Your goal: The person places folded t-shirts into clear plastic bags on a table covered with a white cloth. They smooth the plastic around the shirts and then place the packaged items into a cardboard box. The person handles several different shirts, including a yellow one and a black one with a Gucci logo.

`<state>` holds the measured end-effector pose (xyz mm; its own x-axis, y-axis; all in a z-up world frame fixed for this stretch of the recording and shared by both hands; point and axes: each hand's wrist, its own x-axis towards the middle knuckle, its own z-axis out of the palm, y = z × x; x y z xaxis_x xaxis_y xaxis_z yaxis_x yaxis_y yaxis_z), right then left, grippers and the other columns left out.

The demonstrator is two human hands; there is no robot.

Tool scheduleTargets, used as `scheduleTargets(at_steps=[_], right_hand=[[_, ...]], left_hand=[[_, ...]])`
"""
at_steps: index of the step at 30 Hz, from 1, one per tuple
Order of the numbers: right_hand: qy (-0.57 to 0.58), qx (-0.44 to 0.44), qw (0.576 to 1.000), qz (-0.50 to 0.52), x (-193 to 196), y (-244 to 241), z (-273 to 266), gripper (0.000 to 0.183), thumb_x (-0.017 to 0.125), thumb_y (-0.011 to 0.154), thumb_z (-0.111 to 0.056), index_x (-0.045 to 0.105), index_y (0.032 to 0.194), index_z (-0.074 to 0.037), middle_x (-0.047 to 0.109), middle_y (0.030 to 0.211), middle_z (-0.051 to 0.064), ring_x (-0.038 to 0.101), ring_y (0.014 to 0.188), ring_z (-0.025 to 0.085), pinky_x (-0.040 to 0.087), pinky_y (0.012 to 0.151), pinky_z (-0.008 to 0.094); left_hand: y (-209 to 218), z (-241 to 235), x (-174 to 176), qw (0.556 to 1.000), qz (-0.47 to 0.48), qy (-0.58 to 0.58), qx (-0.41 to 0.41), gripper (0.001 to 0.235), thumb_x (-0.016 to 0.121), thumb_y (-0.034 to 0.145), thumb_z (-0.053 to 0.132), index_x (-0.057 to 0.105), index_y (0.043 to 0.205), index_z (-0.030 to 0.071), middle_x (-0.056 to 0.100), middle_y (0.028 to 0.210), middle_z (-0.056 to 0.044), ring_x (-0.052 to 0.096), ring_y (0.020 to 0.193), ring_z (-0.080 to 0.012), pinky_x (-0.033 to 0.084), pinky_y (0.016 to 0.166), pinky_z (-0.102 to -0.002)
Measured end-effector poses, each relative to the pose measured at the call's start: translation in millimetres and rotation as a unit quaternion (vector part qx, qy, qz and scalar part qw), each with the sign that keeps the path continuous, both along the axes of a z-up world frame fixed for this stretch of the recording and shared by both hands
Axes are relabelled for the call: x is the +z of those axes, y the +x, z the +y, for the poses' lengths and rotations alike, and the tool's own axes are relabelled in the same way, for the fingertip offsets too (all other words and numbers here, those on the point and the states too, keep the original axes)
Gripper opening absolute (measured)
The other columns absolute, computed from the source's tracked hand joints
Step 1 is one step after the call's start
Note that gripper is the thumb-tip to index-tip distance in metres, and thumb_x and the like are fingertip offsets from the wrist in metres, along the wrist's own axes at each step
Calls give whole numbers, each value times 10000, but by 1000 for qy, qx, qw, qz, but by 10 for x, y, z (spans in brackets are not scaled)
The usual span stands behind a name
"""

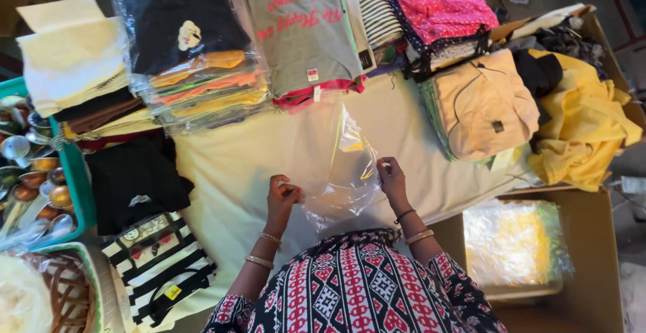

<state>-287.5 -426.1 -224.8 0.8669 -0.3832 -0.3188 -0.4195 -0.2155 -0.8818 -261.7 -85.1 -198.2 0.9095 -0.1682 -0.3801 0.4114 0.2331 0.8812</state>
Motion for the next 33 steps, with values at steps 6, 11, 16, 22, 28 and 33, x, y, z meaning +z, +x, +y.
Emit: scheduleTargets(at_steps=[6, 11, 16, 22, 28, 33], right_hand=[[275, -36, 961, 12, 323, -282, -164, 260, 620, 985, -111, 611, 1244, -109, 658, 872, 15, 665, 717, 79, 581, 652, 240], [252, 29, 967, 25, 71, -352, -321, 312, 623, 931, -63, 630, 1240, -104, 700, 929, 28, 724, 779, 105, 619, 734, 246], [108, -29, 992, 64, -130, -289, -155, 157, 649, 1016, -160, 670, 1123, -47, 613, 727, 32, 573, 540, 100, 463, 487, 260], [98, -2, 992, 75, -3, -251, -107, 210, 679, 995, -165, 639, 1161, -41, 580, 659, 26, 538, 494, 102, 430, 458, 265], [159, 102, 981, 37, 6, -359, -298, 464, 711, 892, -26, 572, 1330, -94, 646, 823, 25, 638, 685, 100, 539, 617, 254], [264, 32, 964, 26, 123, -341, -303, 466, 666, 889, -10, 532, 1327, -100, 682, 935, 14, 695, 853, 111, 597, 760, 287]], left_hand=[[-192, -15, -569, 997, -45, 58, 2, 145, 641, 943, -50, 603, 1065, 18, 669, 908, -55, 681, 782, -132, 598, 680, -300], [-280, -83, -466, 978, -69, 197, -12, 147, 638, 981, -12, 726, 1092, 27, 738, 953, -107, 674, 788, -155, 553, 720, -294], [-275, -325, 88, 831, -278, 475, -78, 340, 682, 906, 149, 685, 1240, 86, 556, 1333, -194, 512, 1244, -370, 440, 1059, -505], [-359, -561, 190, 696, -401, 499, -325, 838, 726, 794, 528, 496, 1442, 50, 343, 1548, -248, 179, 1469, -482, 101, 1148, -691], [-394, -436, -361, 617, -449, 571, -304, 534, 634, 942, 404, 576, 1389, 119, 479, 1527, -139, 314, 1498, -354, 162, 1204, -649], [-324, -474, -286, 642, -446, 555, -286, 308, 636, 961, 299, 664, 1214, 124, 568, 1459, -101, 396, 1474, -314, 210, 1210, -622]])
